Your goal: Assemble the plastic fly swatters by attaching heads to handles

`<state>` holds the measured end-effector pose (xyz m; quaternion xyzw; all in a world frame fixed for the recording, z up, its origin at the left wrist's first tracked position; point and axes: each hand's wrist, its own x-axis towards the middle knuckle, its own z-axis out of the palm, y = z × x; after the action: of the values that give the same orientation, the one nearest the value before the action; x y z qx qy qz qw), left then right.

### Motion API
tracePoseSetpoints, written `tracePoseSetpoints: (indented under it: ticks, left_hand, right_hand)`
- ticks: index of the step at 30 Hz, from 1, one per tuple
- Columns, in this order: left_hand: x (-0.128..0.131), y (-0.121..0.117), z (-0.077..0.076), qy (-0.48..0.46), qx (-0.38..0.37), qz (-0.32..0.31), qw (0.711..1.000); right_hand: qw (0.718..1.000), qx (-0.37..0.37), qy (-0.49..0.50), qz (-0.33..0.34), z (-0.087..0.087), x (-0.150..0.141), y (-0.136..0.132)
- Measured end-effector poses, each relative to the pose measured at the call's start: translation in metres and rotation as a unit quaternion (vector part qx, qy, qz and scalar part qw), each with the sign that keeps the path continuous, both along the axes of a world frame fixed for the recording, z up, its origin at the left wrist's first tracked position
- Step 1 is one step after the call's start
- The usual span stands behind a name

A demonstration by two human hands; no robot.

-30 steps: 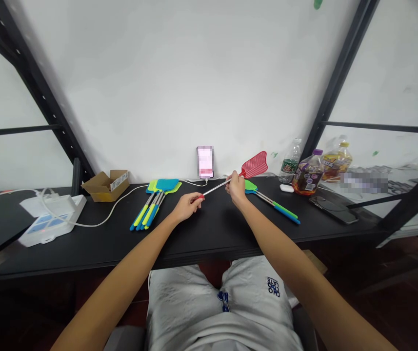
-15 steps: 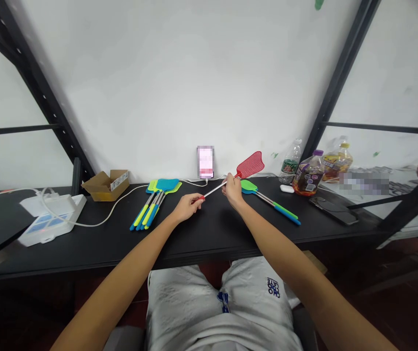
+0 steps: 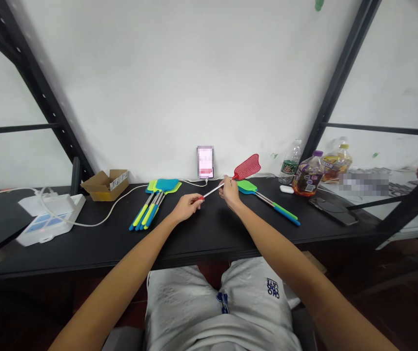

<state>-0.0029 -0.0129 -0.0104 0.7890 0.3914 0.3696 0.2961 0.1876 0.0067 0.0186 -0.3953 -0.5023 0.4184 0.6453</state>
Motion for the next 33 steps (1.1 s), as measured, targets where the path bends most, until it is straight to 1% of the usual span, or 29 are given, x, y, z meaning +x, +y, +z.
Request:
tracePoseSetpoints:
  ticks: [3, 6, 11, 14, 26, 33]
  left_hand:
    - [0.0, 0.0, 0.0, -0.004, 0.004, 0.001, 1.0]
    - [0.0, 0.0, 0.0, -0.005, 0.005, -0.004, 1.0]
    - [-0.001, 0.001, 0.0, -0.008, 0.001, 0.003, 1.0]
    - [-0.001, 0.002, -0.001, -0.01, -0.001, -0.004, 1.0]
    - [0.0, 0.001, 0.0, -0.014, -0.001, 0.0, 1.0]
    - [0.0, 0.001, 0.0, -0.022, -0.013, -0.004, 1.0]
  right_hand:
    - [1.0, -0.006, 0.031, 0.002, 0.0, -0.003, -0.003]
    - [0.999, -0.008, 0.036, 0.018, -0.001, -0.005, -0.004]
    - [0.999, -0.007, 0.032, 0.028, -0.003, -0.006, -0.002]
    - [0.999, -0.014, 0.029, 0.03, -0.004, -0.007, -0.003]
    - [0.998, -0.04, 0.019, 0.044, -0.002, -0.011, -0.008]
    - [0.998, -0.037, 0.009, 0.048, -0.006, -0.013, -0.006]
